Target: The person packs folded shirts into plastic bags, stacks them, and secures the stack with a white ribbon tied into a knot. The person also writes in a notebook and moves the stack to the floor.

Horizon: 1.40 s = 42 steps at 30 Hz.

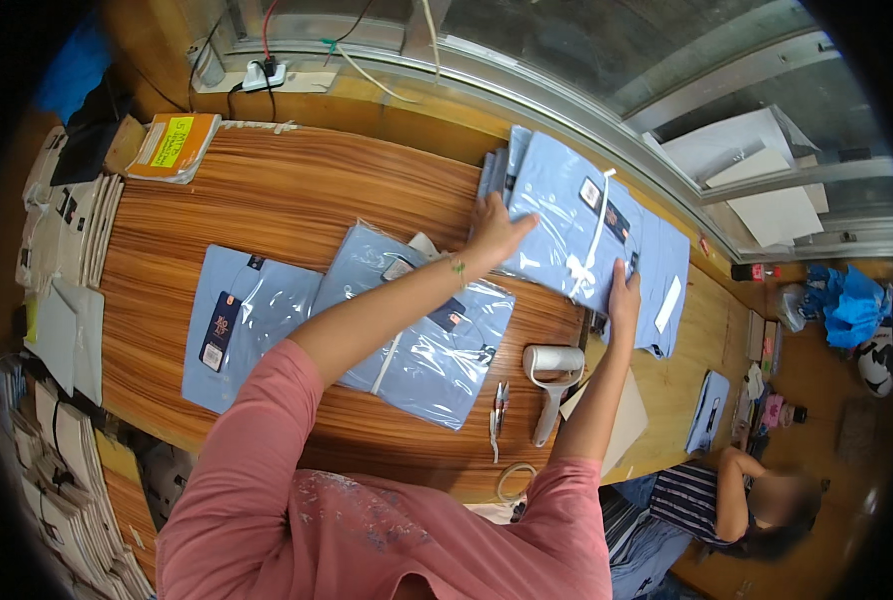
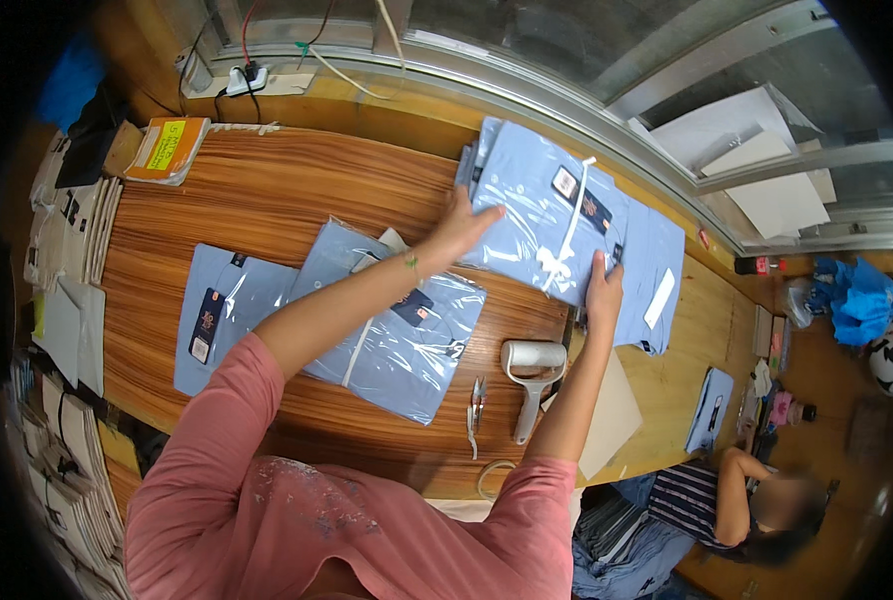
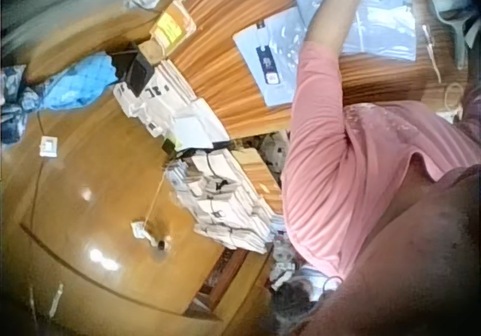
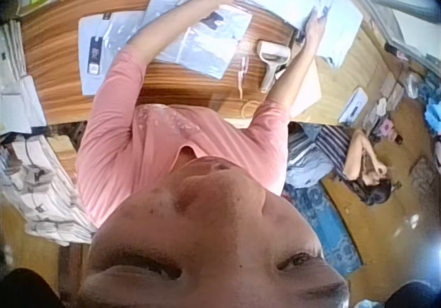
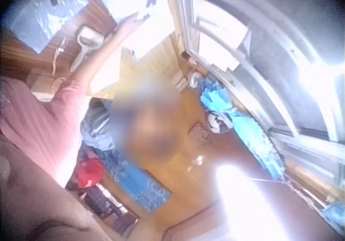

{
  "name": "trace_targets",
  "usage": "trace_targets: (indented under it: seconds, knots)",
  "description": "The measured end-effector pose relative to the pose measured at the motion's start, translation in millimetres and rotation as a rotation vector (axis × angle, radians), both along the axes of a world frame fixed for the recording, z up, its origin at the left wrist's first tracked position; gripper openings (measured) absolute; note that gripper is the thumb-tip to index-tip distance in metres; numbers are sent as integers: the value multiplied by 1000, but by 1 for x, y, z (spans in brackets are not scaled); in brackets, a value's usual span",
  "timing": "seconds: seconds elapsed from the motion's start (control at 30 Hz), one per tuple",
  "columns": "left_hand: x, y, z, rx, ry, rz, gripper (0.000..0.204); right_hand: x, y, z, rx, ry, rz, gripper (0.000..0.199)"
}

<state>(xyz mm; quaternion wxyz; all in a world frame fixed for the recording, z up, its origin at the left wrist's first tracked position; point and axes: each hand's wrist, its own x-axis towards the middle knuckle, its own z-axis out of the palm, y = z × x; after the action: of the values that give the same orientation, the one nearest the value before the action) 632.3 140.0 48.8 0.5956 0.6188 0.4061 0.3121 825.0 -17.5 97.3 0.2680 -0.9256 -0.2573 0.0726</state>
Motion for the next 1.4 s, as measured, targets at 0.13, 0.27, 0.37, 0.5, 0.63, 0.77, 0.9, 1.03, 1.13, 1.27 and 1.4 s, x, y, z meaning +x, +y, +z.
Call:
trace_targets:
  seconds: [0.13,0.27,0.37,0.5,0.63,0.77,0.9,1.03,1.13,1.27,1.4]
  knots:
    - [1,12,28,-187,-241,5,87,-14,5,33,222,-99,102,70]
    - [-50,-6,35,-93,-379,-43,74,-72,-7,25,183,-473,478,65]
    - [-124,-32,43,-83,-373,-58,65,-96,-4,-4,-134,-509,524,62]
    - [-224,-65,46,63,-189,-69,59,-42,22,-9,-119,-579,612,59]
    - [-304,-101,33,305,50,-34,56,-51,45,15,-107,-631,489,56]
    - [-358,-102,44,608,363,-13,37,-146,14,38,438,-427,596,50]
    - [-369,-121,41,507,281,-35,28,-215,-42,-26,556,-131,385,55]
    - [-359,-165,13,674,287,-264,32,-254,-73,-73,616,605,-58,73]
    - [-360,-186,-11,890,695,-432,39,-250,-84,-71,587,875,-88,75]
    - [-376,-167,-47,841,920,-243,48,-260,-96,-69,554,1216,-45,49]
    - [-401,-131,-43,760,871,-72,44,-357,-122,-70,617,1127,-91,49]
